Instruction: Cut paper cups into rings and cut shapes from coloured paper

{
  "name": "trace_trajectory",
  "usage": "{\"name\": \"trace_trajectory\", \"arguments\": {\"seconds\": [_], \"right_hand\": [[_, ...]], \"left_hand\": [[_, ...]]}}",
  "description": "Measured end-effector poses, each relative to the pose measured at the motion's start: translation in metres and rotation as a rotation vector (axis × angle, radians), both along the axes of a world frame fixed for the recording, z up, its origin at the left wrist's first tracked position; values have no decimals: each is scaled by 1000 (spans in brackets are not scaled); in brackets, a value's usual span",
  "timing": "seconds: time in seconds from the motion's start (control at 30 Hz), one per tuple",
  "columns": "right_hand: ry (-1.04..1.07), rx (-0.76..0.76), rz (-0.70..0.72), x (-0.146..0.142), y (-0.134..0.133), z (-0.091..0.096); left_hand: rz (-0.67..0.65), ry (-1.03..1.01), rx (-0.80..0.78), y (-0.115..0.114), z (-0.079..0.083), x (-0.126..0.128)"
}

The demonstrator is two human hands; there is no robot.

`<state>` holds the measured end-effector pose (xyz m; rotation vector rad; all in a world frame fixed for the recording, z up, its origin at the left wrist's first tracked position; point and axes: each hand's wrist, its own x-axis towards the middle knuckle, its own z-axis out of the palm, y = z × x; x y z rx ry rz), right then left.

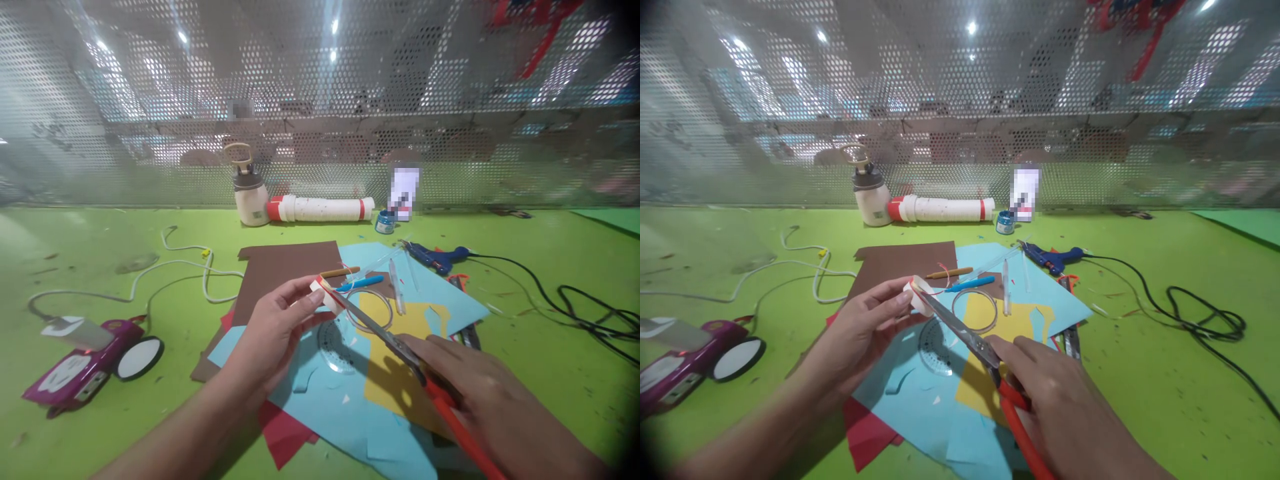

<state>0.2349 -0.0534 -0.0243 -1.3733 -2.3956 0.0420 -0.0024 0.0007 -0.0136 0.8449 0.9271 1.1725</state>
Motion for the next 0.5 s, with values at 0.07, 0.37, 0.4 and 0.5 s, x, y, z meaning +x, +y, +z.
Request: {"name": "trace_trajectory", "arguments": {"seconds": [0.07,0.37,0.4,0.5], "right_hand": [[1,8,0,1,-1,0],[36,2,-2,0,-2,1],[39,14,2,-1,-2,1],[47,40,6,-2,-3,2]], "left_hand": [[1,11,11,0,0,1],[18,22,8,-2,1,3],[22,21,7,-2,2,3],[34,18,-7,-2,3,3]]}}
